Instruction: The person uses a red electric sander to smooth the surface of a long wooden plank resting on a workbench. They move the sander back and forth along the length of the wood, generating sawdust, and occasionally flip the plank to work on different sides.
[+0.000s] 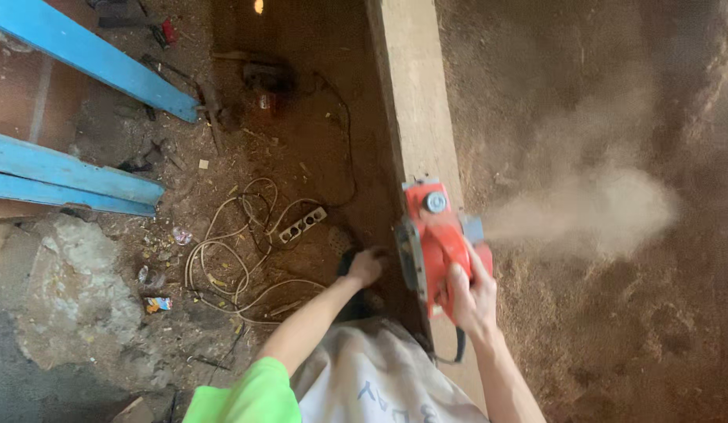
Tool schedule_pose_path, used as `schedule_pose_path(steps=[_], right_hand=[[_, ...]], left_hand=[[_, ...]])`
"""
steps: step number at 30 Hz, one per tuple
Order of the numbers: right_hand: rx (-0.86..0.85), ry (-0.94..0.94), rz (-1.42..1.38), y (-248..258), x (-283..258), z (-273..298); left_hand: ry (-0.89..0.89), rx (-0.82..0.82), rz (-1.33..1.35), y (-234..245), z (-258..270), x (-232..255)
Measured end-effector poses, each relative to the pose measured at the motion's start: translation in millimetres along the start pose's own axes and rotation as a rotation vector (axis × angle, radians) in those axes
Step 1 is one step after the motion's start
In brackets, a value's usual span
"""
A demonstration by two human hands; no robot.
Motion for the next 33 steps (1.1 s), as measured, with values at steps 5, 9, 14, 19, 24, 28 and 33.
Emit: schedule_pose_path(steps=[5, 9, 14, 19, 24, 28, 33], right_hand=[[0.033, 0.166, 0.137, -50.1, -94.0, -102.2], [0.118, 0.283, 0.260, -83.5, -156.0, -201.2], [0.251, 0.620, 0.389, -111.8, -207.1, -332.8], [0.304, 0.680, 0.400, -139.4, -249.3, -422.3], [0.049, 0.585, 0.255, -151.5, -270.0, -404.4], [0.045, 0.431, 0.309, -138.4, -241.7, -367.0], [0.049, 0.407, 0.319, -114.2, -201.8, -279.6]], left_hand=[[0.014, -0.291, -0.316, -45.4, 4.8, -9.2], [-0.017, -0.354, -0.336, -38.7, 12.1, 1.8], [0.044, 0.011, -0.133, 42.8, 4.1, 17.2], [0.346, 0.159, -0.137, 118.0, 12.3, -27.9], [0.388, 0.410, 0.014, 182.7, 49.7, -75.0], [0.248, 0.781, 0.037, 219.6, 67.8, -112.9], [0.120, 1.110, 0.447, 225.9, 98.2, -134.6]])
Point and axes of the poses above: each hand's wrist, its own z-axis away from the middle knuckle, its own y-axis out of the back of the hand, x = y × z, the point moved 6 cm from there along -z, towards the middle knuckle, and after that the axes turned 12 degrees about -y, right-handed, at the moved point
